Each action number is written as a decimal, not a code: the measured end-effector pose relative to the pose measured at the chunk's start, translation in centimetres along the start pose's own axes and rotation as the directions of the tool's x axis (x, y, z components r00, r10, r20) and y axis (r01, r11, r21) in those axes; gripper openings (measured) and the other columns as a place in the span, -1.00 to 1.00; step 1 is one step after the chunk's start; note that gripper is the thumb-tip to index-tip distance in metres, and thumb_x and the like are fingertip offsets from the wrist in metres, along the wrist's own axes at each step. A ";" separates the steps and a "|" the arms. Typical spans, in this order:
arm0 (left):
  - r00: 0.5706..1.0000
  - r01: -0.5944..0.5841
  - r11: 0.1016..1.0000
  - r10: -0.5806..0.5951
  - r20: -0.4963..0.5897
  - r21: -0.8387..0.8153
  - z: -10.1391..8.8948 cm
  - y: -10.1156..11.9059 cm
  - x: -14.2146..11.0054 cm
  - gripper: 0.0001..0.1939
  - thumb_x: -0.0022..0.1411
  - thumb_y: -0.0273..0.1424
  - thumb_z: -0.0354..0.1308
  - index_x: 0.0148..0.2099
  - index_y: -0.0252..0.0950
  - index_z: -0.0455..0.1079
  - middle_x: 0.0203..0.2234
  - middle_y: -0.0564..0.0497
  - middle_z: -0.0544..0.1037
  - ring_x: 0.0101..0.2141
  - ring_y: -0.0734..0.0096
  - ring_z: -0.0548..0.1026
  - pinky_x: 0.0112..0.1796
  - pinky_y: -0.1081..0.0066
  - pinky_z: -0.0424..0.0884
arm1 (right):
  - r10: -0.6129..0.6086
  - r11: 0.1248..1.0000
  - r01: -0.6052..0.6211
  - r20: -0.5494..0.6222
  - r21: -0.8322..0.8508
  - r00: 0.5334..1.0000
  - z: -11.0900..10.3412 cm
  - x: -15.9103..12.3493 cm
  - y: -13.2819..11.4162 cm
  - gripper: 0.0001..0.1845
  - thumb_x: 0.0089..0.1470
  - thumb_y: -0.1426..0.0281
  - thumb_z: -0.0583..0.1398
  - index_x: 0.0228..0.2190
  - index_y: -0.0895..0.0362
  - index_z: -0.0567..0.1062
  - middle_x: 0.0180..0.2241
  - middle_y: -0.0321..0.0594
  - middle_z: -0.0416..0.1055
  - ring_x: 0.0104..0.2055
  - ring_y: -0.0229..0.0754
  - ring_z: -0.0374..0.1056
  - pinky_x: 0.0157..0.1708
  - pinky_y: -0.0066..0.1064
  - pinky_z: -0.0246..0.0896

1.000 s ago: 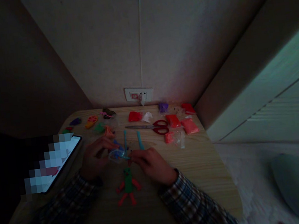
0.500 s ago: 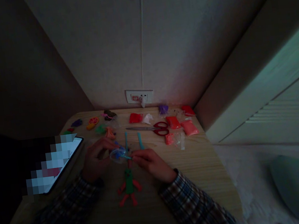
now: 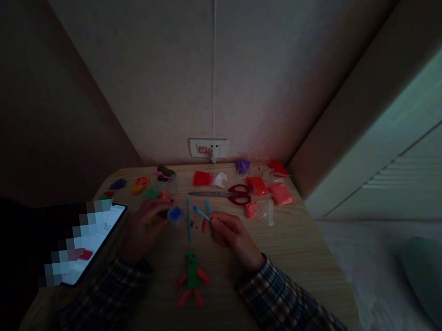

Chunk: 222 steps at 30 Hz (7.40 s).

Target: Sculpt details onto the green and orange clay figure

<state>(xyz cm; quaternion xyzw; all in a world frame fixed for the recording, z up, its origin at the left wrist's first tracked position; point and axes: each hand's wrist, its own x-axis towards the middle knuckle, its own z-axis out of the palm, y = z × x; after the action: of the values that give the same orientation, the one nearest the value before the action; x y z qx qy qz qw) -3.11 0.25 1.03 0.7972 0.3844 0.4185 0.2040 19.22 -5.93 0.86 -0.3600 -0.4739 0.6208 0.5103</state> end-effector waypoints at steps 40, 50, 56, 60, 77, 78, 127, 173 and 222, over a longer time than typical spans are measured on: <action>0.869 0.482 0.635 -0.433 0.238 -0.604 2.1 1.0 -0.2 -0.88 0.00 -0.33 0.34 -0.42 -0.27 0.55 -0.51 -0.02 0.64 -0.47 0.34 0.55 -0.41 0.41 0.50 | -0.333 0.525 0.252 0.076 -0.813 0.940 1.1 -0.7 0.6 -0.67 0.29 0.36 0.01 -0.28 0.10 0.57 -0.35 -0.14 0.58 -0.37 -0.11 0.42 -0.32 -0.32 0.28; 0.890 0.444 0.651 -0.398 0.222 -0.616 2.2 0.3 -0.4 -0.81 0.08 -0.26 0.29 -0.33 -0.28 0.59 -0.45 -0.07 0.67 -0.45 0.29 0.58 -0.41 0.38 0.52 | -0.312 0.546 0.203 0.028 -0.813 0.950 1.0 -0.6 0.5 -0.67 0.27 0.36 0.02 -0.30 0.10 0.58 -0.35 -0.13 0.58 -0.33 -0.09 0.45 -0.30 -0.32 0.30; 0.878 0.450 0.664 -0.453 0.158 -0.598 1.8 0.6 -0.3 -0.85 0.00 -0.30 0.34 -0.45 -0.28 0.52 -0.55 0.00 0.61 -0.52 0.37 0.51 -0.46 0.43 0.46 | -0.319 0.558 0.199 0.013 -0.805 0.948 1.0 -0.7 0.6 -0.67 0.28 0.35 0.01 -0.29 0.09 0.57 -0.35 -0.14 0.58 -0.30 -0.08 0.46 -0.25 -0.30 0.31; 0.881 0.444 0.696 -0.455 0.131 -0.564 1.2 1.0 -0.1 -0.83 -0.02 -0.34 0.34 -0.53 -0.28 0.44 -0.61 0.05 0.55 -0.55 0.41 0.46 -0.48 0.44 0.42 | -0.318 0.545 0.194 0.013 -0.816 0.948 0.9 -0.7 0.7 -0.65 0.29 0.33 0.00 -0.29 0.10 0.57 -0.38 -0.12 0.57 -0.33 -0.07 0.45 -0.30 -0.30 0.30; 0.878 0.441 0.629 -0.451 0.161 -0.640 1.4 0.7 -0.4 -0.79 -0.01 -0.31 0.36 -0.48 -0.29 0.42 -0.58 0.08 0.49 -0.54 0.45 0.41 -0.45 0.43 0.38 | -0.326 0.530 0.214 0.036 -0.820 0.945 0.9 -0.7 0.5 -0.70 0.27 0.38 0.02 -0.28 0.11 0.55 -0.41 -0.14 0.56 -0.33 -0.07 0.45 -0.30 -0.30 0.30; 0.876 0.445 0.624 -0.453 0.167 -0.643 1.4 0.8 -0.4 -0.78 -0.04 -0.33 0.38 -0.50 -0.29 0.40 -0.59 0.09 0.48 -0.55 0.47 0.40 -0.46 0.44 0.37 | -0.326 0.528 0.213 0.036 -0.822 0.945 0.9 -0.7 0.5 -0.70 0.27 0.38 0.02 -0.28 0.12 0.55 -0.42 -0.14 0.56 -0.33 -0.07 0.45 -0.30 -0.30 0.29; 0.831 0.555 0.638 -0.456 0.319 -0.533 1.6 1.8 -0.3 -0.65 0.11 -0.10 0.22 -0.41 -0.31 0.58 -0.58 -0.04 0.63 -0.48 0.30 0.56 -0.38 0.38 0.49 | -0.439 0.323 0.334 0.173 -0.886 0.882 1.1 -0.7 1.2 -0.74 0.29 0.39 0.05 -0.27 0.12 0.54 -0.40 -0.19 0.60 -0.46 -0.18 0.42 -0.41 -0.34 0.20; 0.741 0.602 0.423 -0.611 0.277 -0.677 2.3 1.5 -0.4 -0.69 0.07 -0.17 0.30 -0.28 -0.33 0.52 -0.38 -0.05 0.65 -0.38 0.27 0.61 -0.21 0.30 0.53 | -0.257 0.507 0.110 -0.028 -0.855 0.966 2.0 0.3 1.2 -0.74 0.23 0.40 0.08 -0.34 0.12 0.57 -0.47 -0.22 0.57 -0.49 -0.18 0.44 -0.46 -0.44 0.21; 0.853 0.492 0.817 -0.521 -0.020 -0.301 1.0 0.3 -0.1 -0.69 0.15 -0.12 0.17 -0.33 -0.28 0.43 -0.17 -0.12 0.61 -0.20 0.18 0.56 -0.26 0.30 0.49 | -0.174 0.601 -0.094 -0.244 -0.794 0.954 1.0 7.8 2.8 -0.90 0.09 0.38 0.21 -0.39 0.12 0.55 -0.46 -0.26 0.51 -0.39 -0.18 0.40 -0.40 -0.42 0.20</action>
<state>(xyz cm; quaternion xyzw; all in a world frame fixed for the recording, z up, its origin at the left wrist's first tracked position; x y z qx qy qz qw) -2.18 -0.04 0.63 0.6059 0.5280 0.4398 0.4007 15.78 1.41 -1.28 -0.6276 -0.6267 0.2705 0.3745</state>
